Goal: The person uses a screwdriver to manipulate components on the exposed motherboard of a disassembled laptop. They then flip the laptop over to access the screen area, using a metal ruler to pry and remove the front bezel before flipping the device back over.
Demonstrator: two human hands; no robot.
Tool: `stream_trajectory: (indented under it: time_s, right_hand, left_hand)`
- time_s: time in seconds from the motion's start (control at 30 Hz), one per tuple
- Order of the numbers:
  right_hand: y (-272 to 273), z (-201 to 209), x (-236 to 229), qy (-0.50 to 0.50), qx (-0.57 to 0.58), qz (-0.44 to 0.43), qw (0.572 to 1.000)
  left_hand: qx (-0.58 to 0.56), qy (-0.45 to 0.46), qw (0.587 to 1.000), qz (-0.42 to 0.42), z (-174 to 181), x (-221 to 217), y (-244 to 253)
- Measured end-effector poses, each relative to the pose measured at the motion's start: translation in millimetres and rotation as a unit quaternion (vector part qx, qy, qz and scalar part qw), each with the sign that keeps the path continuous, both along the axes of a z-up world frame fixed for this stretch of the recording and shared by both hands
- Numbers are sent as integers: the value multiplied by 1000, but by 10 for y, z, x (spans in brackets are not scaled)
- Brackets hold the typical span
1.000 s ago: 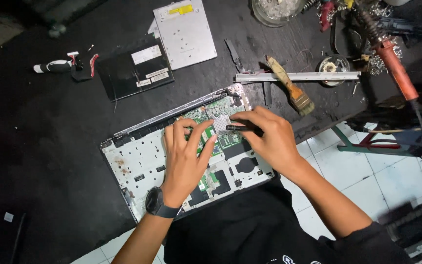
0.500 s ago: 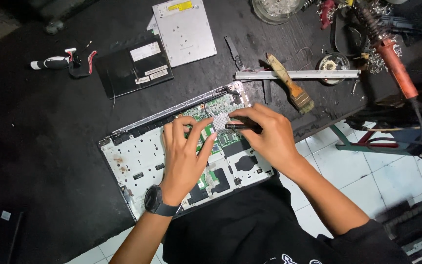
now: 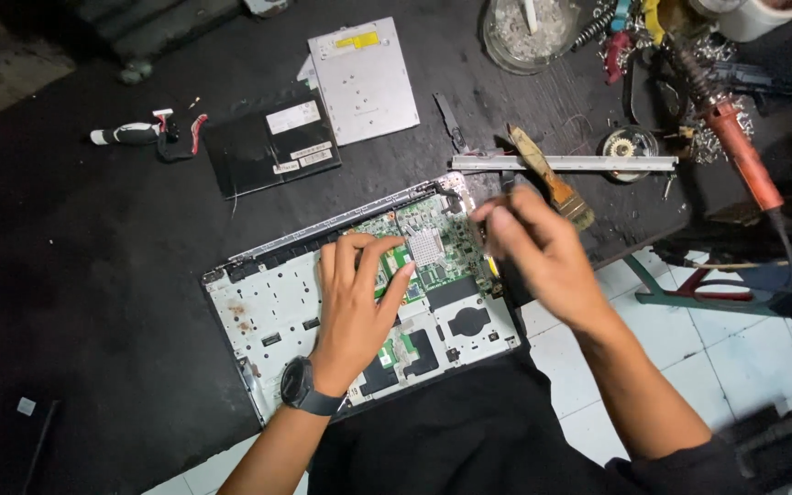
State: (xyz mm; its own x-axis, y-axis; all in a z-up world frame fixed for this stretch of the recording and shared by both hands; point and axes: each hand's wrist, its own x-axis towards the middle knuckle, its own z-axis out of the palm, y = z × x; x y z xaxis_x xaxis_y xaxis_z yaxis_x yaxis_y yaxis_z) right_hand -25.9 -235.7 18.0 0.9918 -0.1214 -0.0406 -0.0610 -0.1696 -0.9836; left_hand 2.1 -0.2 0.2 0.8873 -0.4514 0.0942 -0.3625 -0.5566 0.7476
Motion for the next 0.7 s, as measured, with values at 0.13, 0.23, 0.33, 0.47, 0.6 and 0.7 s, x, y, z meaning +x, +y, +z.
stream_trajectory:
  time_s: [0.13, 0.23, 0.33, 0.47, 0.6, 0.7]
  right_hand:
    - [-108, 197, 183, -109, -121, 41, 986]
    - [-6, 327, 391, -62, -87, 14, 994]
    - [153, 317, 746, -125, -18, -27, 992]
    - [350, 227, 1084, -113, -33, -15, 993]
    - [445, 66, 1232, -126, -146, -21, 981]
    - [510, 19, 1221, -154, -128, -27, 979]
  left_hand:
    - [-20, 4, 1000, 1, 8, 2, 15]
    - [-25, 7, 1000, 8, 13, -4, 18]
    - [-19, 1, 1000, 7, 8, -6, 22]
    - [-8, -29, 999, 13, -59, -23, 37]
    - [1, -64, 998, 14, -107, -27, 46]
    - [-29, 6, 1000, 3, 0, 4, 50]
